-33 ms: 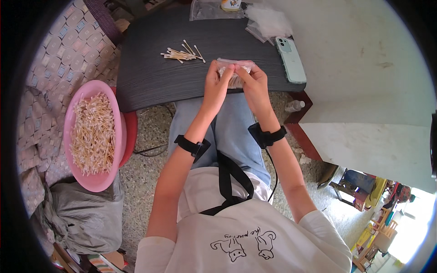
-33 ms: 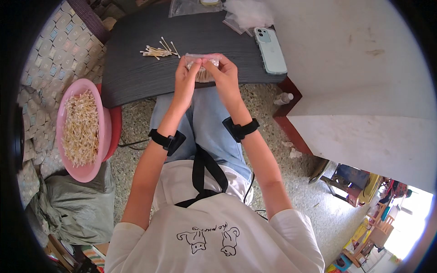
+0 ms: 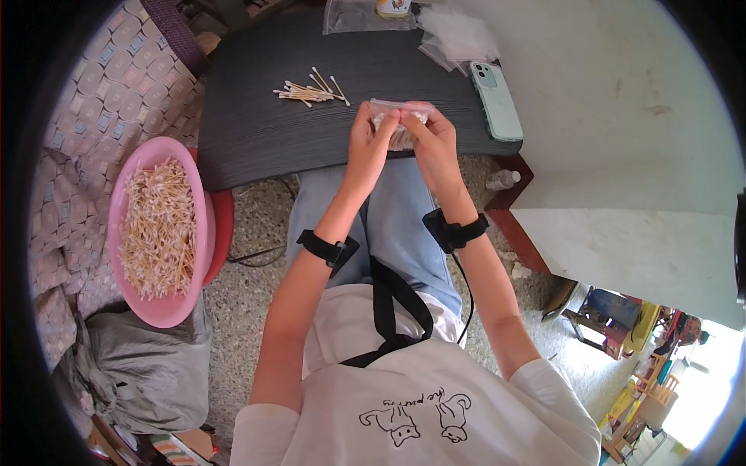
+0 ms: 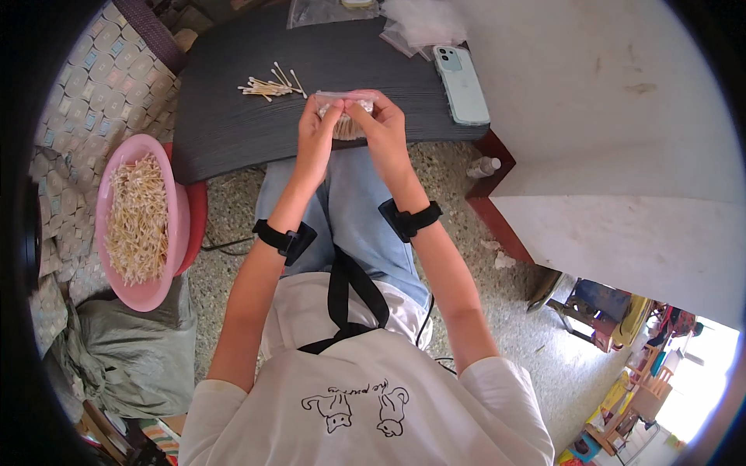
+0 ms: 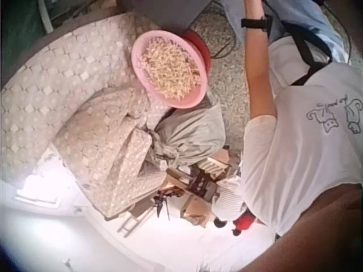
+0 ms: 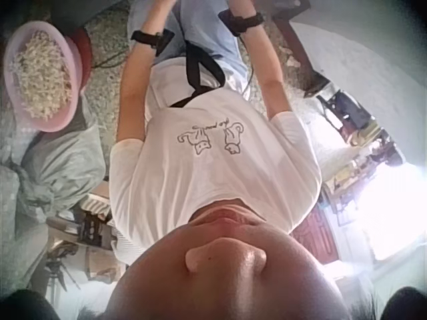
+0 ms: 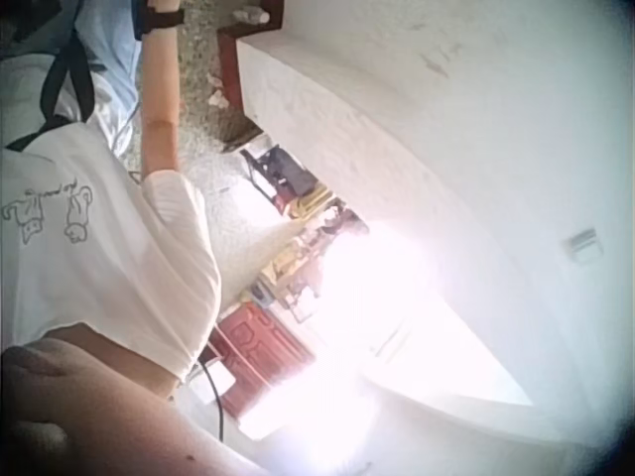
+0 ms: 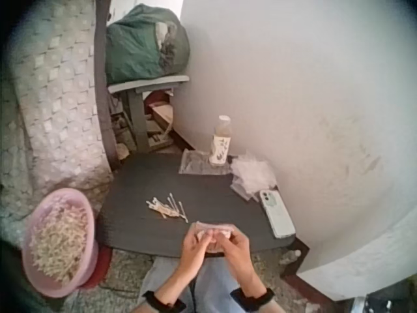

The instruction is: The person removes cotton swabs from a pink bowl, aligns them on a table, and places them into small plastic bags by hand.

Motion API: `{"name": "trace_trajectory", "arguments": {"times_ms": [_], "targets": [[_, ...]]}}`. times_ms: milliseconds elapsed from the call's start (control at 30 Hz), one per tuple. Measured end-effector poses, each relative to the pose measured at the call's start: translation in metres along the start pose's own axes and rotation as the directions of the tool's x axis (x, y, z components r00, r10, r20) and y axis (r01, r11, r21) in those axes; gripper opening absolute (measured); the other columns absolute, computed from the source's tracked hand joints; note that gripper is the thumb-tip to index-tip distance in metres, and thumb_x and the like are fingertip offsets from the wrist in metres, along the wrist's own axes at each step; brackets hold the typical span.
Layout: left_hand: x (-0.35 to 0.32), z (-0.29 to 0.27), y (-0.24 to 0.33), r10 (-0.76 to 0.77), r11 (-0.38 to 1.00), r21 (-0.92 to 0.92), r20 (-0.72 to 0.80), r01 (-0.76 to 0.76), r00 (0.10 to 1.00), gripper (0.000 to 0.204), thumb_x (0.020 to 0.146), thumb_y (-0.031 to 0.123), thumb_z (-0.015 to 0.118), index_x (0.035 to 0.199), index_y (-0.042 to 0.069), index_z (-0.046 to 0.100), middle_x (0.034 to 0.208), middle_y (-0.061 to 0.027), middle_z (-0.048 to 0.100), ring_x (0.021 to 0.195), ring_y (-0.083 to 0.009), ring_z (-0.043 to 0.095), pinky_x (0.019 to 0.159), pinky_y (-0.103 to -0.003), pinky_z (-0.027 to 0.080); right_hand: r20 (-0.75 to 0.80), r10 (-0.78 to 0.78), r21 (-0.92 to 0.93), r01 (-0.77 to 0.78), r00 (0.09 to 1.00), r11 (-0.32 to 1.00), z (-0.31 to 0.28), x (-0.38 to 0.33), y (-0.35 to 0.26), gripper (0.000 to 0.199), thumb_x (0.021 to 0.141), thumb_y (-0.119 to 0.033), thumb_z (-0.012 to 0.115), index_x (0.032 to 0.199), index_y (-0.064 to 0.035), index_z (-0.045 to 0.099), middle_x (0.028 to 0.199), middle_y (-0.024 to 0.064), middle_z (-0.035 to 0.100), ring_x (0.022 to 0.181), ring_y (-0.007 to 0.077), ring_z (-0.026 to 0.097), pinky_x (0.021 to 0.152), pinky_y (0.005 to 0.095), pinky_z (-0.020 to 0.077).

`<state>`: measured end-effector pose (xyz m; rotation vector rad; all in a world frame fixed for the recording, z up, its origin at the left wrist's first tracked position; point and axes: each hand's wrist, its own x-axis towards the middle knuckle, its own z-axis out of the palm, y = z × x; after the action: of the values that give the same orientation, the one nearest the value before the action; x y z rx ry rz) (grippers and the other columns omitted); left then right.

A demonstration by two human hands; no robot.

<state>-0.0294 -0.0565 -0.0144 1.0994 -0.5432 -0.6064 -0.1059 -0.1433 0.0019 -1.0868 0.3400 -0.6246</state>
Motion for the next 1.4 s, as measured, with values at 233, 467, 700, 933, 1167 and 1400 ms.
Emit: {"name": "trace_trajectory", "arguments": {"times_ms": [233, 467, 700, 933, 1167, 1400], "targets": [[0.002, 0.002, 0.000, 0.025, 0.998, 0.061, 0.003, -0.025, 1.000, 0.015, 0.095, 0.020, 0.053, 0.100, 0.007, 0.053, 0.096, -0.0013, 0.057, 0.088, -0.0061, 0.053, 0.077, -0.023, 0.044, -0.005, 0.000, 0.010, 0.000, 1.000, 1.000, -0.001, 0.000, 0.003, 0.017, 0.089, -0.010, 0.061, 0.104, -0.0006, 0.061, 0.096, 0.0023, 0.063, 0.087, 0.0072, 0.058, 0.076, 0.0232, 0.0450], [0.000, 0.005, 0.001, -0.032, 0.998, -0.052, -0.076, 0.028, 0.997, 0.021, 0.094, 0.024, 0.050, 0.103, 0.005, 0.054, 0.094, -0.0009, 0.054, 0.089, -0.0068, 0.052, 0.078, -0.023, 0.042, -0.010, 0.053, 0.120, -0.052, 0.999, 0.991, -0.002, 0.000, 0.002, 0.020, 0.095, -0.016, 0.056, 0.103, 0.0014, 0.063, 0.097, 0.0040, 0.065, 0.086, 0.0075, 0.058, 0.075, 0.0234, 0.0452], [0.001, 0.008, 0.001, -0.031, 0.998, -0.063, -0.127, 0.023, 0.991, 0.026, 0.097, 0.027, 0.052, 0.098, 0.002, 0.057, 0.085, 0.0007, 0.054, 0.080, -0.0045, 0.049, 0.072, -0.021, 0.041, -0.013, 0.061, 0.129, -0.059, 0.998, 0.990, -0.003, 0.000, 0.002, 0.020, 0.095, -0.016, 0.055, 0.104, -0.0002, 0.063, 0.096, 0.0019, 0.064, 0.086, 0.0069, 0.058, 0.075, 0.0236, 0.0453], [0.006, 0.002, 0.012, 0.119, 0.991, 0.087, -0.167, -0.106, 0.979, 0.026, 0.092, 0.024, 0.064, 0.083, -0.001, 0.063, 0.072, 0.0022, 0.060, 0.067, -0.0025, 0.051, 0.060, -0.019, 0.040, -0.073, -0.071, -0.151, 0.059, 0.995, 0.987, 0.000, -0.002, -0.005, 0.020, 0.092, -0.019, 0.064, 0.096, 0.0007, 0.065, 0.084, -0.0008, 0.063, 0.076, 0.0039, 0.054, 0.068, 0.0204, 0.0426], [0.005, 0.001, 0.034, 0.350, 0.819, 0.521, -0.122, -0.240, 0.929, 0.027, 0.089, 0.023, 0.067, 0.081, -0.003, 0.069, 0.067, -0.0044, 0.067, 0.059, -0.0046, 0.057, 0.055, -0.022, 0.044, -0.054, -0.342, -0.637, 0.231, 0.938, 0.736, 0.006, -0.004, -0.022, 0.026, 0.091, -0.022, 0.065, 0.085, 0.0040, 0.066, 0.069, 0.0002, 0.062, 0.062, 0.0046, 0.052, 0.055, 0.0218, 0.0412], [0.002, -0.001, 0.028, 0.332, 0.865, 0.461, -0.225, -0.200, 0.916, 0.023, 0.087, 0.020, 0.070, 0.081, -0.002, 0.071, 0.064, -0.0067, 0.068, 0.056, -0.0050, 0.058, 0.052, -0.021, 0.044, -0.058, -0.117, -0.423, 0.081, 0.991, 0.902, 0.001, -0.007, -0.028, 0.026, 0.088, -0.023, 0.069, 0.084, 0.0027, 0.068, 0.072, 0.0021, 0.065, 0.064, 0.0051, 0.056, 0.056, 0.0217, 0.0441]]}}
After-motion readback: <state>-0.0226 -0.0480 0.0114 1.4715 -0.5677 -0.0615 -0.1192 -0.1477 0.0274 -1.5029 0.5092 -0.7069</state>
